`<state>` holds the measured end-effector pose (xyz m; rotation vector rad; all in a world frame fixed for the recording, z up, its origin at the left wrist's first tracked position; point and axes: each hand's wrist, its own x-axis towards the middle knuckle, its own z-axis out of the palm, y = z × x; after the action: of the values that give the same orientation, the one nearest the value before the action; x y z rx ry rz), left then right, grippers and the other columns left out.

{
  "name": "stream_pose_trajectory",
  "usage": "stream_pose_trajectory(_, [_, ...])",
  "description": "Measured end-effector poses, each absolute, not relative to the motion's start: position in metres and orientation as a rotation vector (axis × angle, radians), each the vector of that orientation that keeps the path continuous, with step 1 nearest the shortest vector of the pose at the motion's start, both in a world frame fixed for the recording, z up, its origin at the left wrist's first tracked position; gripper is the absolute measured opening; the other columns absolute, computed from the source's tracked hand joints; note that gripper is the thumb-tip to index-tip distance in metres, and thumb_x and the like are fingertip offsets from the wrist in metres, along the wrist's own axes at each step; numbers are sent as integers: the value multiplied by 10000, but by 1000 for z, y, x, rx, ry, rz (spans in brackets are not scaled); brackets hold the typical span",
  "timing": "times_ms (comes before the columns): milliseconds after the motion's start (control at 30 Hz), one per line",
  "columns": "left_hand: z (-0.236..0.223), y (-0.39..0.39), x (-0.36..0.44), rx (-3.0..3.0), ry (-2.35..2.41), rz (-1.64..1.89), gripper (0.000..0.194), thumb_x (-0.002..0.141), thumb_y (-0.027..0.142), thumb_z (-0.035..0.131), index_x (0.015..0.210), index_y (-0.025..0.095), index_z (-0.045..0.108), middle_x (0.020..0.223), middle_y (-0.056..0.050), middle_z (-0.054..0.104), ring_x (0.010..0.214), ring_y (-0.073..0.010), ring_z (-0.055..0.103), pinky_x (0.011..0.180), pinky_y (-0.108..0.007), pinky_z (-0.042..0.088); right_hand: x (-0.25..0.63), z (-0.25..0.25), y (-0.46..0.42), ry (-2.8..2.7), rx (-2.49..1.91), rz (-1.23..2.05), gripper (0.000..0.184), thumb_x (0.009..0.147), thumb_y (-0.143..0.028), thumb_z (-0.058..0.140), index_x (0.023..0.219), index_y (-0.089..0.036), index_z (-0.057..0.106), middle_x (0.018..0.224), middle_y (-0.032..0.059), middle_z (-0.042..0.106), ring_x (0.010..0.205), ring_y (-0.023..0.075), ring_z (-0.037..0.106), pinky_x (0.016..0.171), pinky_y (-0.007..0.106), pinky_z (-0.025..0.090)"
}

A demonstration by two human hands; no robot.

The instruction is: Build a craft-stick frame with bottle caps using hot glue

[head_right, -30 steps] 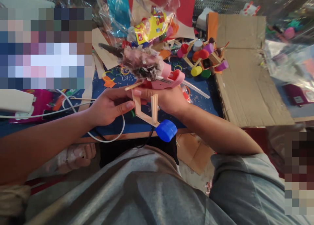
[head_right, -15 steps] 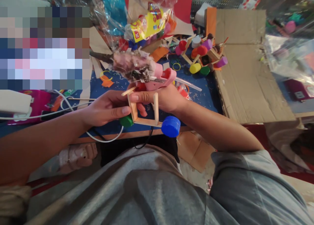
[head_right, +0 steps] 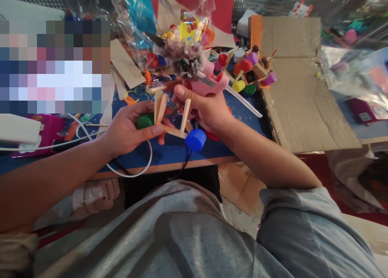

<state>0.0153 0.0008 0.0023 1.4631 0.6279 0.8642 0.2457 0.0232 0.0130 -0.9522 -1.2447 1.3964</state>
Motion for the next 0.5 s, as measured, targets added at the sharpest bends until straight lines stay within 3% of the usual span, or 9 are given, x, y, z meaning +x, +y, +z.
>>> stream_pose_trajectory(200, [-8, 10, 15, 1511, 809, 1068, 411, 922, 494, 952, 1144, 213, 748, 1081, -48, 850, 644, -139, 778, 657, -302, 690, 246, 12, 28, -1204, -1000, 1229, 599, 691, -820, 950, 899, -291, 761, 1114, 52, 864, 1088, 309, 825, 879, 462, 722])
stream_pose_trajectory(367, [-12, 12, 14, 1591, 839, 1015, 499, 902, 525, 956, 1213, 208, 728, 1014, -50, 853, 657, -174, 795, 638, -318, 690, 249, 7, 31, -1341, -959, 1226, 684, 572, -816, 1023, 923, -299, 746, 1148, 48, 864, 1233, 344, 804, 1012, 520, 721])
stream_pose_trajectory(500, [-12, 10, 14, 1605, 849, 977, 523, 878, 437, 971, 1265, 202, 708, 935, -34, 854, 632, -180, 784, 612, -306, 674, 253, -2, 32, -1412, -995, 1237, 675, 614, -714, 1060, 1033, -280, 757, 1092, 39, 843, 1143, 336, 816, 919, 505, 735])
